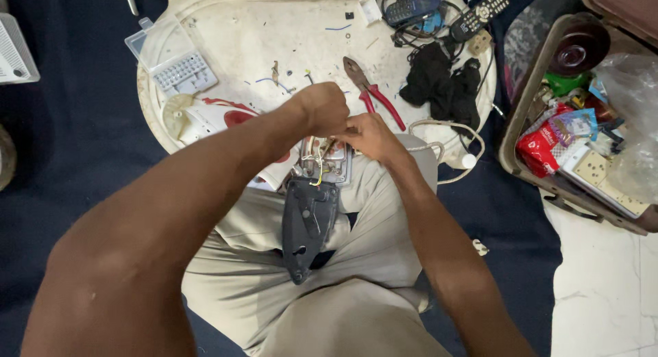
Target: The person sits on the floor and repairs a disassembled electric iron by manipulating internal wires and components. They use a screwdriver and pliers to adjust connections and secure parts within the iron's housing.
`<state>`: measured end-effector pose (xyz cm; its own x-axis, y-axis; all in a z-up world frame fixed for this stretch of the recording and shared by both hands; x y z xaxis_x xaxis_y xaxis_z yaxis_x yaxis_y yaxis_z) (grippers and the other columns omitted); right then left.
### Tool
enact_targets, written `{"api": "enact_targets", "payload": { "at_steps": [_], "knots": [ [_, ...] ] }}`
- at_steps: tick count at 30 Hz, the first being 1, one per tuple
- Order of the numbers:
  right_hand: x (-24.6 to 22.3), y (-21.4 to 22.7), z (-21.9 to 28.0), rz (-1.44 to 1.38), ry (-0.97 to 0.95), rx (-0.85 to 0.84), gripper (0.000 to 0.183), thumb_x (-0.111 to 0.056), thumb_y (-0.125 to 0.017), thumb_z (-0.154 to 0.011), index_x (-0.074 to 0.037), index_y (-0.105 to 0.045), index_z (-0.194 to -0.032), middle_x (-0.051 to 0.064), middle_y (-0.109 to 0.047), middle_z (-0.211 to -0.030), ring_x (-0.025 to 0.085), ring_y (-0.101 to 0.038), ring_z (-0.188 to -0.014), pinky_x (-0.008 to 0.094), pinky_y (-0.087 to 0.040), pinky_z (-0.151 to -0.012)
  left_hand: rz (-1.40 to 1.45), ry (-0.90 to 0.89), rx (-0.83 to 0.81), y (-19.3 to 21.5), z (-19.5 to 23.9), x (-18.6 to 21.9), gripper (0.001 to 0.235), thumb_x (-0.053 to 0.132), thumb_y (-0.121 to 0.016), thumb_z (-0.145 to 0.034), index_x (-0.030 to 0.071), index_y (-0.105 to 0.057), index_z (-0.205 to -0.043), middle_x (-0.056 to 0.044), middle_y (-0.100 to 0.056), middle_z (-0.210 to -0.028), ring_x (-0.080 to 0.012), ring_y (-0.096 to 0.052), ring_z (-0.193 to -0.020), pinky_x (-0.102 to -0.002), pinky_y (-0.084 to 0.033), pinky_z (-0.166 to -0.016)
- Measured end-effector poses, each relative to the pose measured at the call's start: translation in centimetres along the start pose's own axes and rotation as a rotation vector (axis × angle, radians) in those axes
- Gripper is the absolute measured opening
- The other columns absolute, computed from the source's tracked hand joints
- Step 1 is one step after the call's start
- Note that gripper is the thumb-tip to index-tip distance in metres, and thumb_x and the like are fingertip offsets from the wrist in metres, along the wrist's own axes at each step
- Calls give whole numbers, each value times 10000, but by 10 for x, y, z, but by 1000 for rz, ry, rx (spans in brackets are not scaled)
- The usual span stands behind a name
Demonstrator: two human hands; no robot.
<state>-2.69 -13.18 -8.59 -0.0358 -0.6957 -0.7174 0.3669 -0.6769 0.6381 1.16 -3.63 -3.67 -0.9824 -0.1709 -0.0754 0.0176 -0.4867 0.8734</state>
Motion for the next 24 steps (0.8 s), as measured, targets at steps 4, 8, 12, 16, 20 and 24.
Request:
{"api": "enact_targets", "payload": {
  "at_steps": [4,8,12,16,20,24],
  "knots": [
    [-12,4,2,-196,16,-27,270,-256,-769,-858,-67,-794,-1049,97,-788,-839,161,-712,-715,316,-542,-688,92,29,-95,-18,-9,-9,209,304,-647,-953,181,-796,-1032,-91,-774,-1074,-297,-742,-1008,-434,-577,-802],
    [-22,7,4,-237,-44,-35,307,-303,-790,-844,-72,-792,-1046,106,-793,-876,160,-723,-750,308,-551,-728,489,307,-144,-33,-23,-39,262,323,-693,-920,138,-779,-1084,-140,-742,-1117,-319,-730,-1031,-451,-579,-809],
    [-26,8,4,-161,-48,20,323,-321,-778,-853,-72,-799,-1057,111,-783,-872,183,-706,-715,333,-534,-682,764,324,-500,-47,-28,-41,272,339,-689,-919,127,-793,-1055,-125,-772,-1097,-321,-720,-1046,-464,-559,-819],
    [-21,9,3,-149,-24,19,316,-296,-776,-858,-62,-789,-1070,102,-783,-868,164,-708,-688,314,-541,-666,297,268,-90,-22,-13,-21,195,285,-684,-920,157,-798,-1014,-94,-766,-1066,-295,-740,-995,-437,-585,-790],
    [-14,7,5,-109,-70,-7,280,-259,-788,-885,-17,-779,-1025,129,-763,-807,168,-678,-658,328,-517,-635,-131,-120,-73,-9,5,-4,207,263,-629,-963,160,-808,-984,-62,-798,-1008,-269,-764,-957,-412,-593,-802],
    [-17,5,2,-241,-13,-28,269,-225,-762,-873,-53,-791,-1078,85,-794,-832,132,-683,-685,306,-530,-639,140,52,-66,-1,2,-14,215,279,-659,-939,144,-813,-1007,-98,-780,-1019,-295,-752,-955,-433,-584,-799]
  ]
}}
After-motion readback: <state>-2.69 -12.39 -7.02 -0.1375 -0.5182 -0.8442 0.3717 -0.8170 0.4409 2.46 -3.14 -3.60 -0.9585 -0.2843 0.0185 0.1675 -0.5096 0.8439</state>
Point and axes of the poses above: each hand's wrist, its own z-axis away from the middle knuckle, its own y-axis out of the back of the hand, x = y × z, the point moved 6 cm from there along -z, towards the middle knuckle
